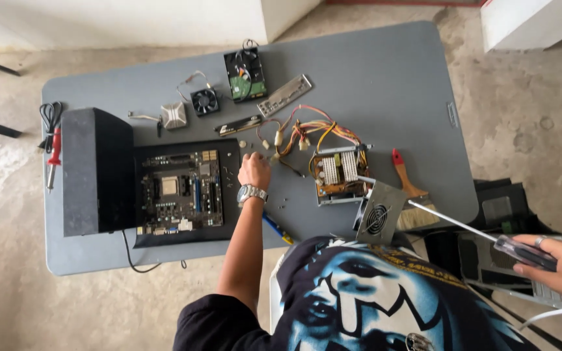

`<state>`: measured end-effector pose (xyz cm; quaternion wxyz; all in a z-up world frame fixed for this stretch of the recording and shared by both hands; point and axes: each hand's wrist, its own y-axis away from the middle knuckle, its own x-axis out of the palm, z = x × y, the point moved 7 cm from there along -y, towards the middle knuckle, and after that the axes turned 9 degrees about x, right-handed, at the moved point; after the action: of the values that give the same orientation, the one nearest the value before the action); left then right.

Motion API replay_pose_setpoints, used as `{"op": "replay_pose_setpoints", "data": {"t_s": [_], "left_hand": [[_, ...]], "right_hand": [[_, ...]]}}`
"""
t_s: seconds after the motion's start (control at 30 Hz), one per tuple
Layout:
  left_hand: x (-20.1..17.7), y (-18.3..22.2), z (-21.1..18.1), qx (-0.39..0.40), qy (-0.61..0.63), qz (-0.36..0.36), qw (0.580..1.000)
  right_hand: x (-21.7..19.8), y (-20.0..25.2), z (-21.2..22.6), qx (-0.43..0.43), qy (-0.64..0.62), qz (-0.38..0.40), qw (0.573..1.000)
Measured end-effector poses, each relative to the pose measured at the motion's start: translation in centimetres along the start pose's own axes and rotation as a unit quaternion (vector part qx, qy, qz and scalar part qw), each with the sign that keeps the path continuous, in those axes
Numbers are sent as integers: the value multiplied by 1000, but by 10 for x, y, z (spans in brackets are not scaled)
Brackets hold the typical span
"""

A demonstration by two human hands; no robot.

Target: The person is disassembling a computer power supply unit, using a screwdriver to remove the fan and grill for inspection or repair.

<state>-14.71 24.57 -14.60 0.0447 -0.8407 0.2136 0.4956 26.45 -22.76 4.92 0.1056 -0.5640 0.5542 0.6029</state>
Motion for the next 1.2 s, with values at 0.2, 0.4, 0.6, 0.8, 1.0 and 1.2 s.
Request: {"op": "replay_pose_setpoints", "data": {"t_s": [0.2,0.4,0.6,0.8,1.0,1.2], "left_hand": [[31,37,-60,109,6,-12,994],[74,26,-71,125,-19,60,990],[80,24,-75,124,-67,89,986],[44,35,-90,103,113,-18,988],[-50,64,-154,0,550,29,835],[-76,80,-196,98,775,120,612]], "right_hand": [[-31,36,27,52,-66,71,994],[-36,36,30,45,-43,92,994],[-53,49,44,65,-110,83,988],[-60,49,70,21,-163,44,985],[-102,73,121,-110,-241,-59,962],[-134,92,154,-356,-257,-232,868]]}}
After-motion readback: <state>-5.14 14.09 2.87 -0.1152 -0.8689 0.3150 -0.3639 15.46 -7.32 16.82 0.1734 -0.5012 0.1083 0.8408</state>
